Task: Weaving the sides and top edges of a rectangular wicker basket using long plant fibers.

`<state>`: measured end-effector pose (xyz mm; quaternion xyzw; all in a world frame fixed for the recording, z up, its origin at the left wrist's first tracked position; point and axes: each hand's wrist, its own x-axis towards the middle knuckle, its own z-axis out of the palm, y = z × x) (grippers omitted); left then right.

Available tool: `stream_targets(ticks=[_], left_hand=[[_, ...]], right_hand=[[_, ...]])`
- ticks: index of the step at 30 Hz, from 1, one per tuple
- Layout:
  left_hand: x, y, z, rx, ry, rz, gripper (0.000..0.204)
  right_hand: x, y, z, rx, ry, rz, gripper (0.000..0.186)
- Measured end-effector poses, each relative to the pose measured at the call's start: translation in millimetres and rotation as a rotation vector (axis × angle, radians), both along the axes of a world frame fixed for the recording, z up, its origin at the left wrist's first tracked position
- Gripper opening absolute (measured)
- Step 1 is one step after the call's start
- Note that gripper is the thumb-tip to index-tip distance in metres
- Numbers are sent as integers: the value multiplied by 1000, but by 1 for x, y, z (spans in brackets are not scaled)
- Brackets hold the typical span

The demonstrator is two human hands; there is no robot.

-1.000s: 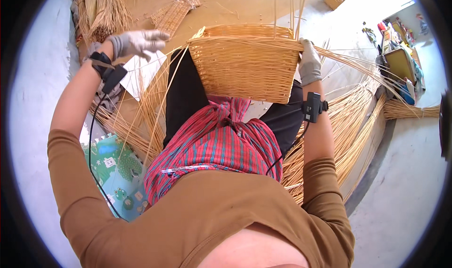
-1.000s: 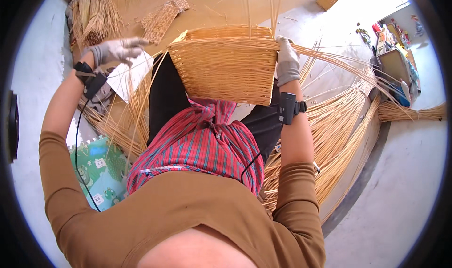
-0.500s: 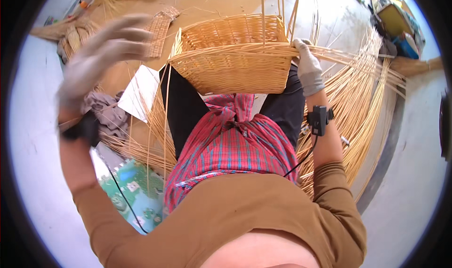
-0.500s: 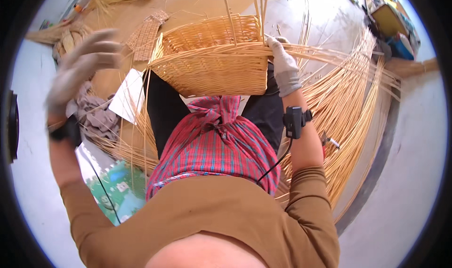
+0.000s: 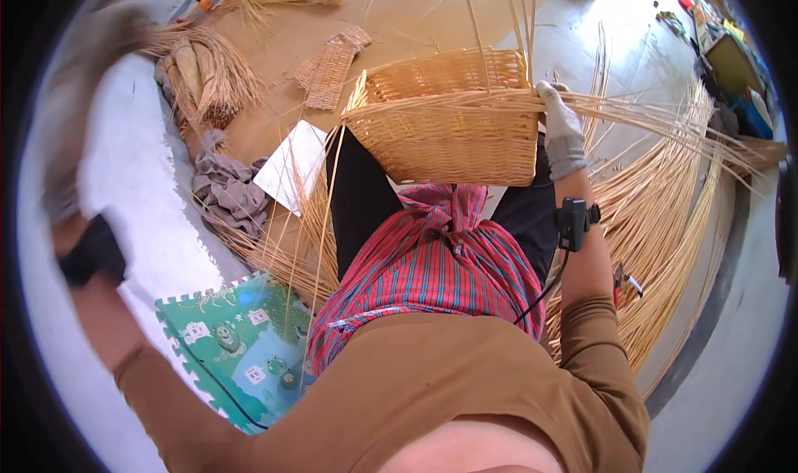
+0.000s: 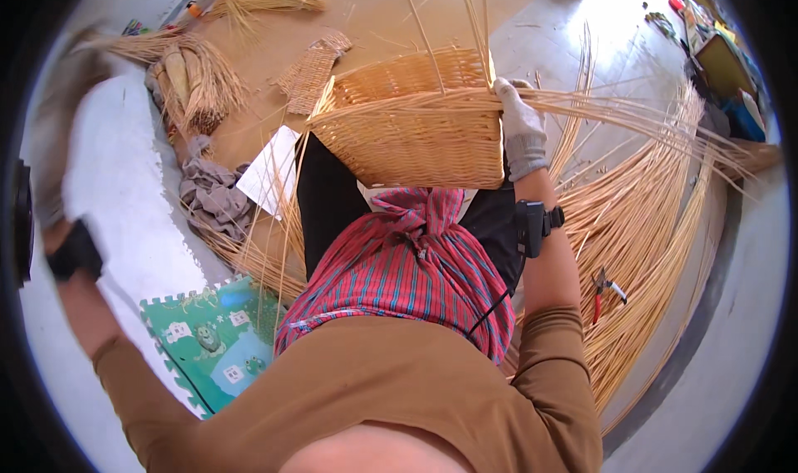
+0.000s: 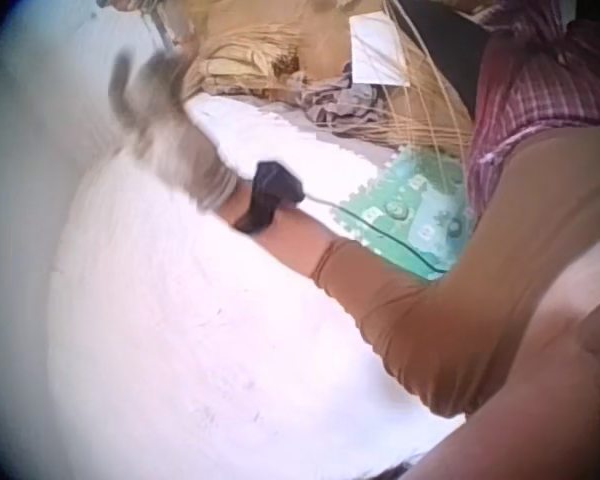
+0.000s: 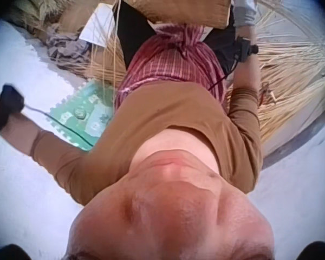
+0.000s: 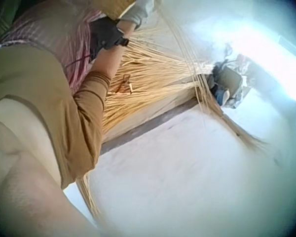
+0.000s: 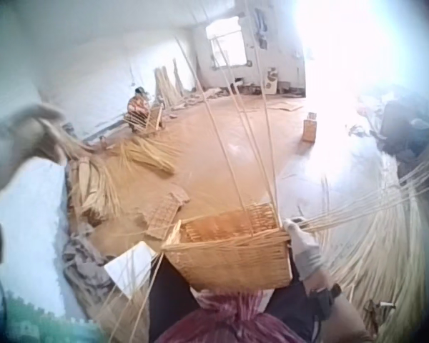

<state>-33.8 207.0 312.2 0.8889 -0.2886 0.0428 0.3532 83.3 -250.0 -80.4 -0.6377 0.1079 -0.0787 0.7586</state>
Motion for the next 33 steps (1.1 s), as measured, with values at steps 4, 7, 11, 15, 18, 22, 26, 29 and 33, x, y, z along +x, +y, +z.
stream_targets(ticks=[4,7,11,15,18,22,26,29,33], left_hand=[[79,-90,-217,510,-73,28,53],[115,-105,-344,577,13,101,65],[106,-131,-334,405,-11,105,42],[86,-164,-348,381,19,234,41],[77,-193,-355,422,-168,233,40],[72,-214,-356,442,-343,280,38],[83,-211,-362,528,-245,357,38],[90,-205,-364,546,-228,400,33],[99,-206,-357,546,-131,447,35]], right_hand=[[-25,5,8,-35,-35,-41,30],[-27,11,7,-39,93,-71,27],[-32,-7,2,96,-53,-31,24],[-40,-23,-38,243,62,-130,23],[-37,-11,-27,349,4,-186,20],[-37,8,-27,174,-48,-184,18],[-36,31,-29,131,-55,-351,18],[-37,51,-20,16,-88,-508,17],[-38,68,5,79,-32,-554,21]])
